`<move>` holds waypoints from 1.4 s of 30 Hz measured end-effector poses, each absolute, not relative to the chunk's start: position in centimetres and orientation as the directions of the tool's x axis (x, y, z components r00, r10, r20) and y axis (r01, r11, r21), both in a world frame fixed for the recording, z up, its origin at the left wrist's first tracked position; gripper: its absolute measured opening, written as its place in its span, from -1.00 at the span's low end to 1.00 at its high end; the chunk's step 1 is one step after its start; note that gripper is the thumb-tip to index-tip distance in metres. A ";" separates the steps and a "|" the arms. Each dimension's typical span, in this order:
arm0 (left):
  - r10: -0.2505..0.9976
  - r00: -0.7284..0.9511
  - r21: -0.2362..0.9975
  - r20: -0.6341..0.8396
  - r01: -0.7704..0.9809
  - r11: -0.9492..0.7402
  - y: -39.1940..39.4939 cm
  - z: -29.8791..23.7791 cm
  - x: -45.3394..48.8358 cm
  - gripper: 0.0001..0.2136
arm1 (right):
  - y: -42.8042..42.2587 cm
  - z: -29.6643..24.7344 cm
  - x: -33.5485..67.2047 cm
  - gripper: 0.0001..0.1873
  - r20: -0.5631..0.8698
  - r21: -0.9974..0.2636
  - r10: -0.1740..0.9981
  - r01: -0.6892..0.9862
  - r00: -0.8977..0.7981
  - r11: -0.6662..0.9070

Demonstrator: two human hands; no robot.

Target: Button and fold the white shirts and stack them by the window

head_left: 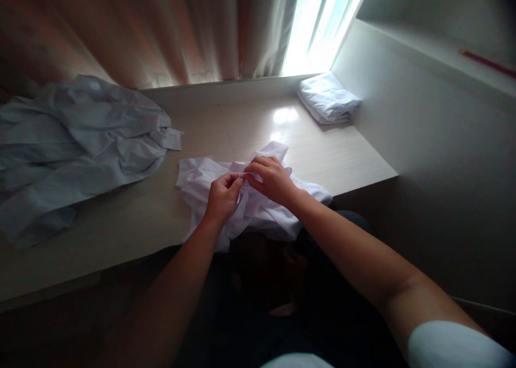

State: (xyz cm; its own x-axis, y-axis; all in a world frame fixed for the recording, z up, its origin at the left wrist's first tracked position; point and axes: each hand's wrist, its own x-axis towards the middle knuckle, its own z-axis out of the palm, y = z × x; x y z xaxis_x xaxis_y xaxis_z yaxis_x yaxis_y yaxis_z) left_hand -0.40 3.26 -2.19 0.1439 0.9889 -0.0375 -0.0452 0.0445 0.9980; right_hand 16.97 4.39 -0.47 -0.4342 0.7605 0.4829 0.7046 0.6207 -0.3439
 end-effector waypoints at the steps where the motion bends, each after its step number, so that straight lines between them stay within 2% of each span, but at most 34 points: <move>1: 0.991 0.133 0.999 -0.010 -0.029 0.014 3.2 -2.2 -0.4 -0.74 | 4.1 -0.2 16.9 -0.86 0.481 -0.353 0.769 0.709 -0.421 0.610; 9: 0.996 0.049 0.996 0.068 -0.066 -0.065 3.6 -1.8 -0.3 -0.75 | 4.9 0.7 16.8 -0.86 0.500 -0.469 0.762 0.611 -0.411 0.637; 13: 0.999 0.011 0.997 0.038 -0.068 -0.037 4.4 -1.6 0.4 -0.76 | 5.6 -0.6 16.9 -0.86 0.567 -0.547 0.758 0.541 -0.322 0.639; 16: 0.999 -0.012 0.997 0.033 -0.075 -0.034 4.9 -2.1 0.6 -0.79 | 6.2 -2.0 16.6 -0.88 0.563 -0.599 0.782 0.522 -0.265 0.608; 22: 0.999 -0.001 0.998 0.043 0.044 -0.043 5.5 -3.3 -1.0 -0.79 | 7.7 -3.7 15.8 -0.88 0.527 -0.636 0.778 0.449 -0.342 0.628; 28: 1.000 0.016 0.997 -0.003 0.078 0.002 5.3 -3.4 -2.1 -0.79 | 7.7 -4.1 15.6 -0.88 0.507 -0.678 0.771 0.373 -0.386 0.633; 34: 1.000 -0.013 0.999 0.015 -0.031 -0.015 6.9 -3.5 -0.8 -0.81 | 8.1 -4.5 15.7 -0.86 0.561 -0.697 0.785 0.360 -0.264 0.620; 42: 1.000 0.003 0.962 0.026 -0.272 -0.024 11.4 -5.1 1.7 -0.80 | 10.9 -4.4 16.3 -0.86 0.567 -0.720 0.815 0.407 -0.120 0.561</move>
State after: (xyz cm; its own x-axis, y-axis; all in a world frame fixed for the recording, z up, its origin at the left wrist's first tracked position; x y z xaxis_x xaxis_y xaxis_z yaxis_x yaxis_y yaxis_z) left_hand 1.65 11.44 -5.12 0.0034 0.9997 0.0255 -0.2715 -0.0236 0.9621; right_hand 16.29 10.92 -4.43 -0.1199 0.8148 0.5673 0.4074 0.5614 -0.7203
